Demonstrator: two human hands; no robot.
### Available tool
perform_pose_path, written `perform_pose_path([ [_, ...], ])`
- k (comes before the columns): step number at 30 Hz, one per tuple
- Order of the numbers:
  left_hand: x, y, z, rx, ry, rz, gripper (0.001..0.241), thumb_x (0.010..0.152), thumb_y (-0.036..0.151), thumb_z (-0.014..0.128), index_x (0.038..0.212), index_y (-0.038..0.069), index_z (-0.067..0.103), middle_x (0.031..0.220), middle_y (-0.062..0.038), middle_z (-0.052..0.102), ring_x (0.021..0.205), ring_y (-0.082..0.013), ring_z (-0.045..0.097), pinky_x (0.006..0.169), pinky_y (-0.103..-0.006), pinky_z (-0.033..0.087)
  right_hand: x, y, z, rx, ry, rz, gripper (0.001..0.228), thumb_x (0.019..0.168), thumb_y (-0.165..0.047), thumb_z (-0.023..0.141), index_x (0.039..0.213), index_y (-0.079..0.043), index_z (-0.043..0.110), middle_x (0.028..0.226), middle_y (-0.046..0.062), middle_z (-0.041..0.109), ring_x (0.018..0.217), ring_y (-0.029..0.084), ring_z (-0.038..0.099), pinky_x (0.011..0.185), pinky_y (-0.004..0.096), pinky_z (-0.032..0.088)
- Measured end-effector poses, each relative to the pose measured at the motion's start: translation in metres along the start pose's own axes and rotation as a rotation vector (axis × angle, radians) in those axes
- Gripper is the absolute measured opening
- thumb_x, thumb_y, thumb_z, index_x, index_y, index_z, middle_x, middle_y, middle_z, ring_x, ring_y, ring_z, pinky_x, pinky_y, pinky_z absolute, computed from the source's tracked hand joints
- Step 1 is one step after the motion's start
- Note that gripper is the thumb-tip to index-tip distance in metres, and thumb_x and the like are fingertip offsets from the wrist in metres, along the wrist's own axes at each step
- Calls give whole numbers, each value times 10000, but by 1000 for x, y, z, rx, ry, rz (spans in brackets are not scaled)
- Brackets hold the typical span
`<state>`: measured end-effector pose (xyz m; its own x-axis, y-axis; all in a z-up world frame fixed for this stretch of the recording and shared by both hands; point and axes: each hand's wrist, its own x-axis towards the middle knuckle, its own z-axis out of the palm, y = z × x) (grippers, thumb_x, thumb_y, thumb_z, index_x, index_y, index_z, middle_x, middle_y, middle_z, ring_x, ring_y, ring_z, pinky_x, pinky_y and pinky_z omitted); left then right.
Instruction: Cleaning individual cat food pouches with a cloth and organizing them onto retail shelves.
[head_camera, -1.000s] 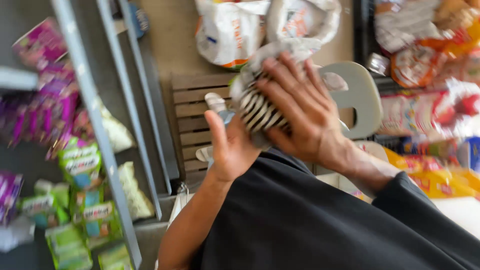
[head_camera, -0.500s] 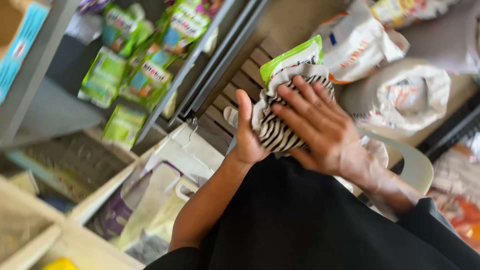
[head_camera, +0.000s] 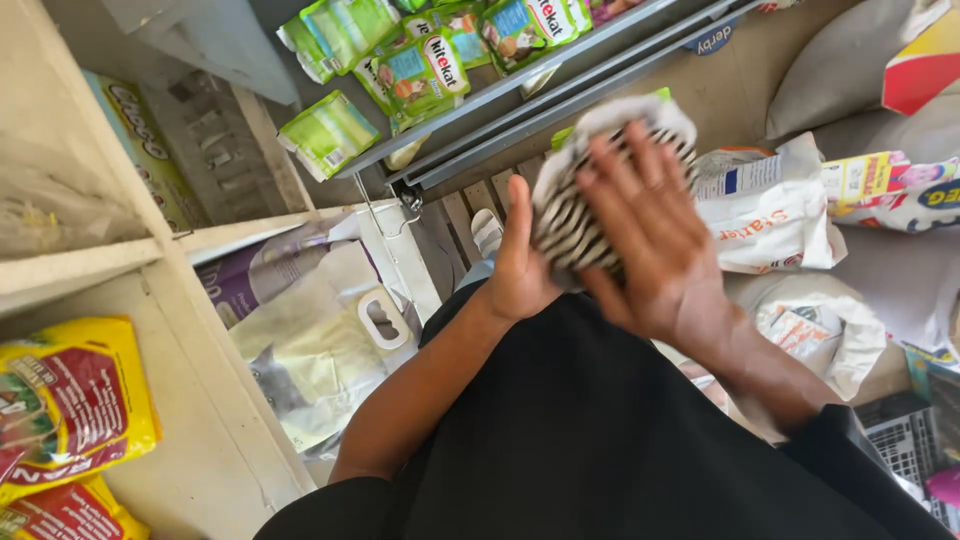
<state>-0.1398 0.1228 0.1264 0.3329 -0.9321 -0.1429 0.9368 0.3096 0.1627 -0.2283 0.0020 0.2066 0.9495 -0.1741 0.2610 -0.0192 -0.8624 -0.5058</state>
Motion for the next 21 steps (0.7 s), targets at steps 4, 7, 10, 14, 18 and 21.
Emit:
perform_pose_path([
  [4, -1, 9, -18, -24, -124, 63, 799, 1135, 667, 239, 1602, 25, 331, 1601, -143, 438, 1475, -254, 449, 1283, -417, 332, 12, 3, 2, -23, -52, -61, 683, 762, -119, 785, 1400, 26, 589, 1543, 260, 497, 1492, 488, 414, 1259, 617, 266],
  [7, 0, 13, -6, 124, -215, 82, 820, 1097, 706, 240, 1639, 94, 308, 1615, -96, 433, 1499, -203, 435, 1287, -378, 334, 15, 2, 0, -38, -6, 16, 668, 808, -89, 758, 1436, 37, 569, 1583, 255, 474, 1536, 469, 394, 1293, 617, 254],
  [10, 5, 7, -15, 24, -80, 77, 820, 1106, 651, 232, 1667, 55, 281, 1627, -120, 397, 1499, -236, 410, 1288, -408, 319, 20, -1, -3, -19, -41, -41, 678, 803, -114, 768, 1430, 45, 567, 1577, 270, 468, 1527, 484, 375, 1274, 611, 269],
  [14, 5, 6, -1, 108, -82, 39, 861, 1098, 674, 186, 1683, 46, 253, 1653, -127, 376, 1503, -232, 396, 1282, -407, 316, 14, 5, -7, -82, -26, 17, 674, 784, -108, 774, 1415, 23, 577, 1562, 235, 484, 1522, 446, 395, 1270, 606, 271],
  [18, 21, -6, -38, 73, -148, -86, 911, 1102, 706, 165, 1675, 1, 232, 1673, -163, 373, 1535, -283, 393, 1308, -453, 305, -1, 3, -17, -68, 11, 50, 666, 822, -137, 772, 1432, 20, 556, 1577, 249, 459, 1519, 462, 378, 1263, 577, 317],
  [21, 29, -5, -17, 63, -118, -171, 954, 1031, 729, 158, 1675, 26, 199, 1687, -122, 333, 1544, -251, 375, 1301, -425, 291, -13, 11, -29, -150, -6, 111, 688, 775, -159, 796, 1404, 16, 579, 1544, 233, 491, 1479, 435, 421, 1223, 593, 310],
])
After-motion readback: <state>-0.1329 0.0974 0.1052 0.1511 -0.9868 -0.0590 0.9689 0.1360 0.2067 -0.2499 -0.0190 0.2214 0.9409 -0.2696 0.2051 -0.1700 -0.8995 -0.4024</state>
